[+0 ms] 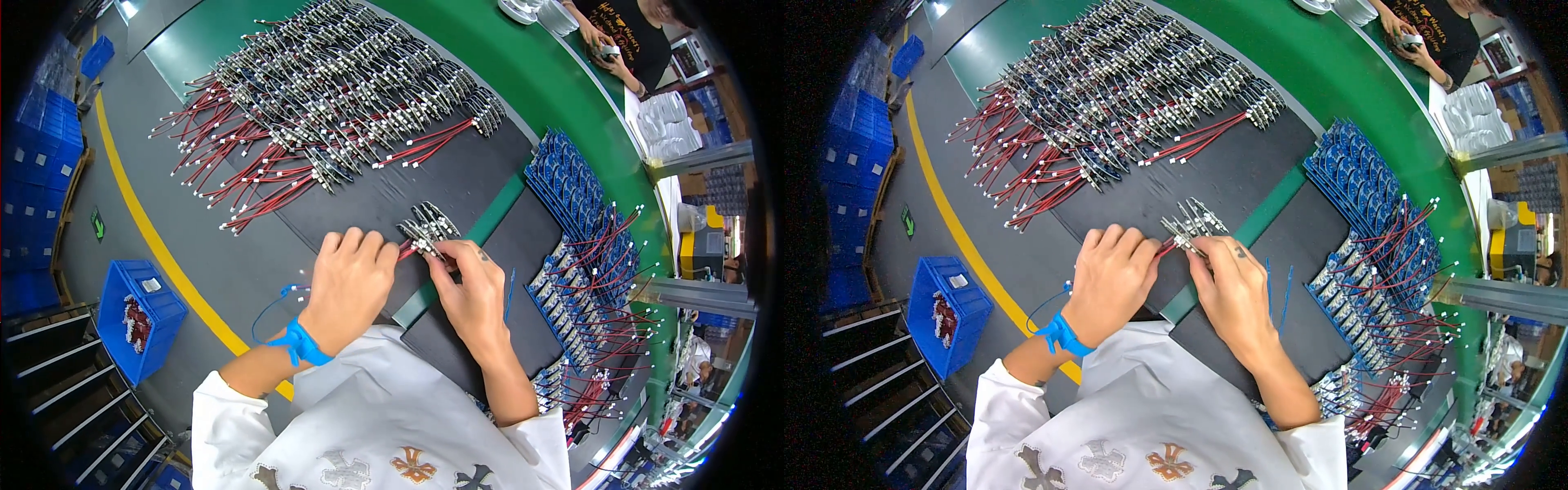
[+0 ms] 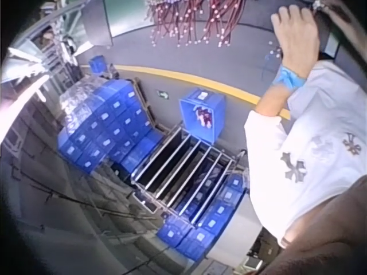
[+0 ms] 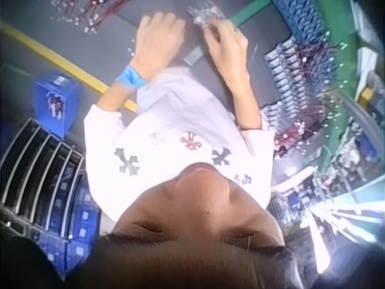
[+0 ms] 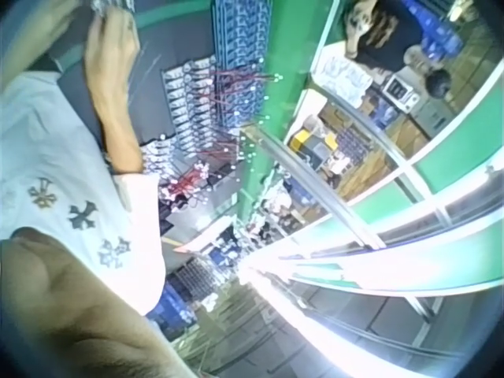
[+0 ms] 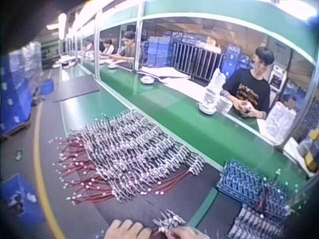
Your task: The person assembles red wires, white connectors, and blue components onto circuit boards by hand.
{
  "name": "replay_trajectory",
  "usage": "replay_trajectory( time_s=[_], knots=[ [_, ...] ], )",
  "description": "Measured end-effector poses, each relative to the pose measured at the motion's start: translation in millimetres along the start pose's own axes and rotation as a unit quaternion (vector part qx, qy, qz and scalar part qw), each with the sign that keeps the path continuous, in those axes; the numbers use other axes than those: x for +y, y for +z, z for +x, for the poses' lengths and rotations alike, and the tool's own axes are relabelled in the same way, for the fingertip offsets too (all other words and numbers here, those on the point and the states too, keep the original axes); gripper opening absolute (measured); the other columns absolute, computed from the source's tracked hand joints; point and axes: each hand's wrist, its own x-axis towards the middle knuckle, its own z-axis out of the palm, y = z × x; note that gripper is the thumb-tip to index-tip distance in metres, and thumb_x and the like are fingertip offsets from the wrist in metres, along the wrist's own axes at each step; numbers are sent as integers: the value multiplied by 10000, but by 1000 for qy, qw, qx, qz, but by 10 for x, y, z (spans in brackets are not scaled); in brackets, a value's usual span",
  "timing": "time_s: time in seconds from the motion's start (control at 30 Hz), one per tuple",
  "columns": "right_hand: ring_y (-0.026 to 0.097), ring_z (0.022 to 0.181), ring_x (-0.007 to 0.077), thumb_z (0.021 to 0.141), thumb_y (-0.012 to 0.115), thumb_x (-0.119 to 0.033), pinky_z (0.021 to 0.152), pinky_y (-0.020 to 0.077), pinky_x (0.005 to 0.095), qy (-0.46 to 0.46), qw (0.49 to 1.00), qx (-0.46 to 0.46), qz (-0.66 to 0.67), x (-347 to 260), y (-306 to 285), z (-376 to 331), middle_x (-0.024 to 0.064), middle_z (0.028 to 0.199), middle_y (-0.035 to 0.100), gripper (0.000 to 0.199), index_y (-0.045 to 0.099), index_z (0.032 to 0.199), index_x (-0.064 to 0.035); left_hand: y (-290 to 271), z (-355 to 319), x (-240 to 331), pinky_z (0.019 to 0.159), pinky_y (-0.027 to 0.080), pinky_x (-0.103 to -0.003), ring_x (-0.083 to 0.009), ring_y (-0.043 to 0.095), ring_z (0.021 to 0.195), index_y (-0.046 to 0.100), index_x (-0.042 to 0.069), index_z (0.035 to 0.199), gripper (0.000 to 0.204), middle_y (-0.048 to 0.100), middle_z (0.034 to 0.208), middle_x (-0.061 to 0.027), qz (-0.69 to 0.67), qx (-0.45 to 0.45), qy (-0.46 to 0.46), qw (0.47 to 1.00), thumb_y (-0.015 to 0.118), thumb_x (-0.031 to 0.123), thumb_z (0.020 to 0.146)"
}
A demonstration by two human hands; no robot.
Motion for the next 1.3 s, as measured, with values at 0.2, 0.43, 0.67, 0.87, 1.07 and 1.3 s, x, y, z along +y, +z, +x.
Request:
replay_trajectory(
  time_s=[0.2, 0.43, 0.67, 0.87, 1.07, 1.3],
  knots=[
    [604, 718, 269, 718, 718, 18, 592, 482, 355, -22, 998, 51, -28, -22, 20, 24, 109, 820, 608, 193, 634, 889, -11, -33, -20, 37, 694, 376, -345, -222, 508, 790, 640, 73, 912, 233, 548, 814, -39, -58, 18, -45, 997, 731, 163, 717],
    [561, 696, 218, 671, 768, -18, 543, 451, 320, -27, 996, 62, -64, -111, 121, -53, 60, 806, 561, 223, 682, 876, -37, 49, -119, 72, 687, 383, -336, -207, 533, 787, 663, 88, 899, 241, 591, 842, -12, -99, 107, -86, 986, 764, 149, 690],
    [581, 646, 235, 690, 742, -15, 556, 467, 340, 16, 996, 69, -46, -63, 52, -68, 68, 797, 556, 167, 652, 829, -35, 89, -88, 79, 679, 383, -329, -186, 532, 775, 689, 94, 875, 188, 590, 815, 6, -98, 125, -96, 983, 758, 113, 701],
    [592, 618, 230, 707, 717, -23, 541, 474, 345, -3, 996, 34, -81, 10, 76, -50, 59, 766, 561, 119, 634, 791, -36, 111, -73, 68, 669, 380, -324, -180, 533, 740, 696, 86, 829, 151, 593, 771, 8, -90, 146, -77, 982, 760, 92, 693],
    [597, 615, 231, 700, 713, -21, 529, 475, 350, -9, 995, 28, -93, 0, 90, -59, 63, 767, 564, 126, 615, 778, -40, 142, -45, 72, 665, 378, -328, -184, 532, 733, 696, 84, 816, 139, 594, 767, 6, -102, 157, -86, 979, 751, 69, 689],
    [617, 780, 281, 728, 696, -6, 619, 499, 360, 42, 990, 109, -80, 19, -35, 61, 98, 824, 593, 172, 644, 892, -11, 128, -32, 62, 661, 373, -333, -186, 527, 739, 699, 88, 801, 136, 594, 792, 4, -83, 133, -79, 984, 758, 80, 679]
  ],
)
